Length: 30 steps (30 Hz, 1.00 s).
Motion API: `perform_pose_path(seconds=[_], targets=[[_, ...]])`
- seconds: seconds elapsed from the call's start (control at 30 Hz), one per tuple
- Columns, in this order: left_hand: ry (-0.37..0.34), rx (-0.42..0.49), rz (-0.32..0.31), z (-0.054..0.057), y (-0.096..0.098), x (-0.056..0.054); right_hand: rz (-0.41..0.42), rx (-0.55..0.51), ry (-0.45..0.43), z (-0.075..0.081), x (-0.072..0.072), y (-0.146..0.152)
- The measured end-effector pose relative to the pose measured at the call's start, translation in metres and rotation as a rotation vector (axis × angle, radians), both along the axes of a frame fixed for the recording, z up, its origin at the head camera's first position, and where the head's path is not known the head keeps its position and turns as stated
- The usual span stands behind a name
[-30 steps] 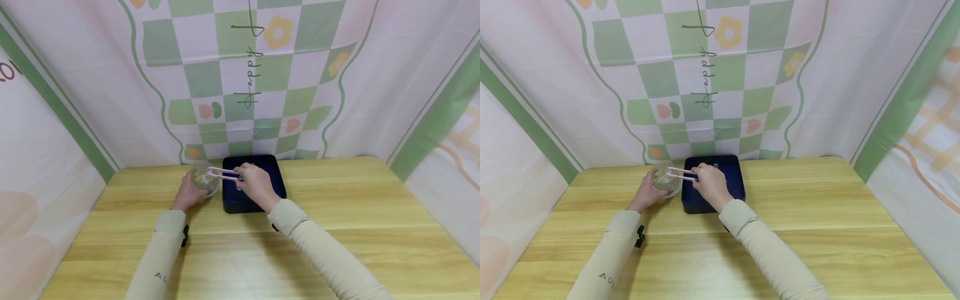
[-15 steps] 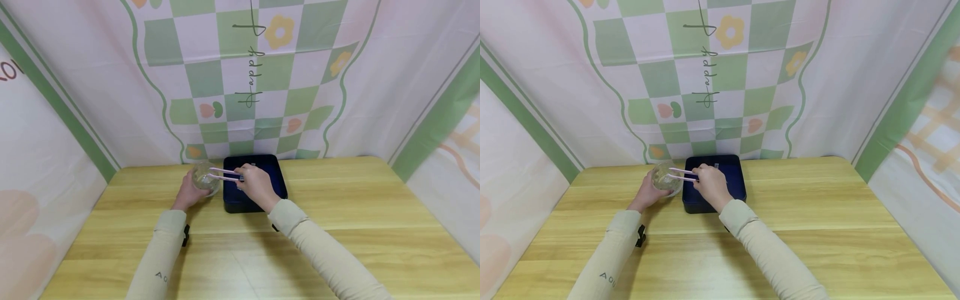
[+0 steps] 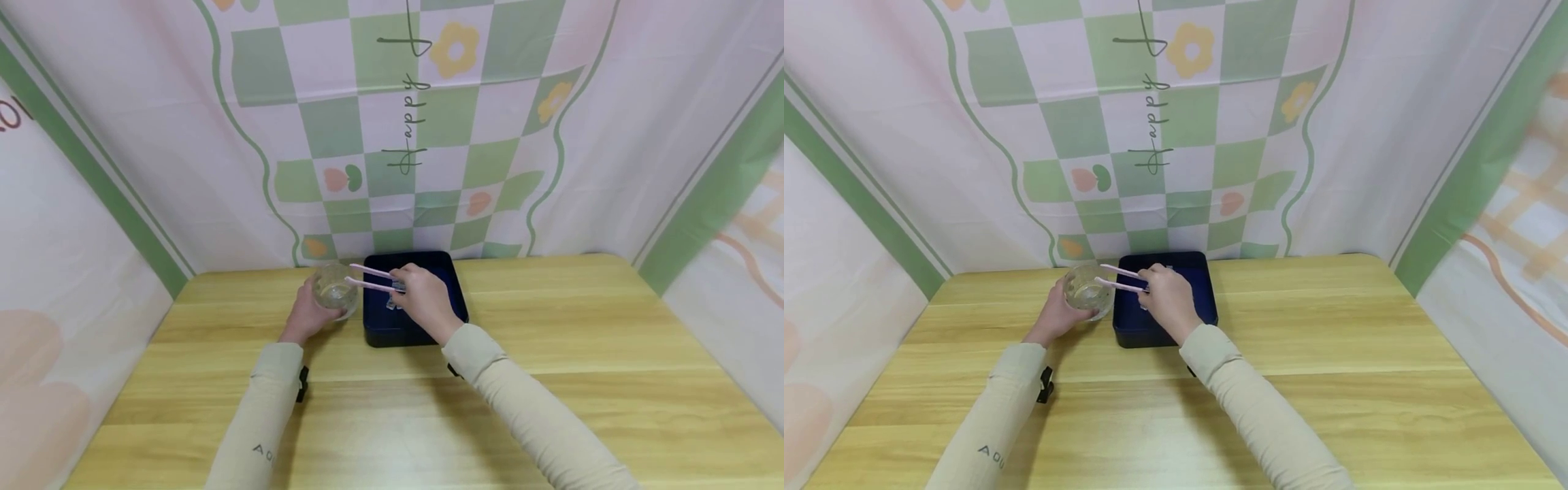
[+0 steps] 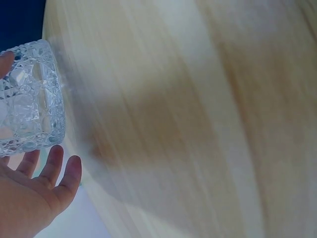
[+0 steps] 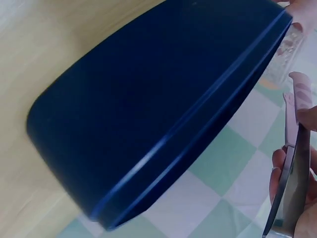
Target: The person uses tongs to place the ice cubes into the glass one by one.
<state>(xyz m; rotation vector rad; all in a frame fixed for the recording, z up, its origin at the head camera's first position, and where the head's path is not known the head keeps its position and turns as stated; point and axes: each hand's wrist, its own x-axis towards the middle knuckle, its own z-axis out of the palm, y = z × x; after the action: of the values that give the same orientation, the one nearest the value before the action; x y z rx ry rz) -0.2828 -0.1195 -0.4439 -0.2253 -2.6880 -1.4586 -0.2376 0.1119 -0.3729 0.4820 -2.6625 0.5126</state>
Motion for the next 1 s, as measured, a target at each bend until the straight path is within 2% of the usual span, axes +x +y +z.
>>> perform_pose_path(seconds=[0.43,0.67,1.0], targets=[[-0.041,-0.01,0.007,0.0,-0.002,-0.001,-0.242,-0.014,0.008,-0.015,-0.018,0.035],[-0.057,-0.017,0.014,0.0,-0.003,0.0,-0.296,0.008,-0.026,-0.02,-0.023,0.046],[-0.087,-0.019,0.022,-0.002,-0.003,-0.001,-0.352,0.064,-0.025,-0.025,-0.028,0.047]])
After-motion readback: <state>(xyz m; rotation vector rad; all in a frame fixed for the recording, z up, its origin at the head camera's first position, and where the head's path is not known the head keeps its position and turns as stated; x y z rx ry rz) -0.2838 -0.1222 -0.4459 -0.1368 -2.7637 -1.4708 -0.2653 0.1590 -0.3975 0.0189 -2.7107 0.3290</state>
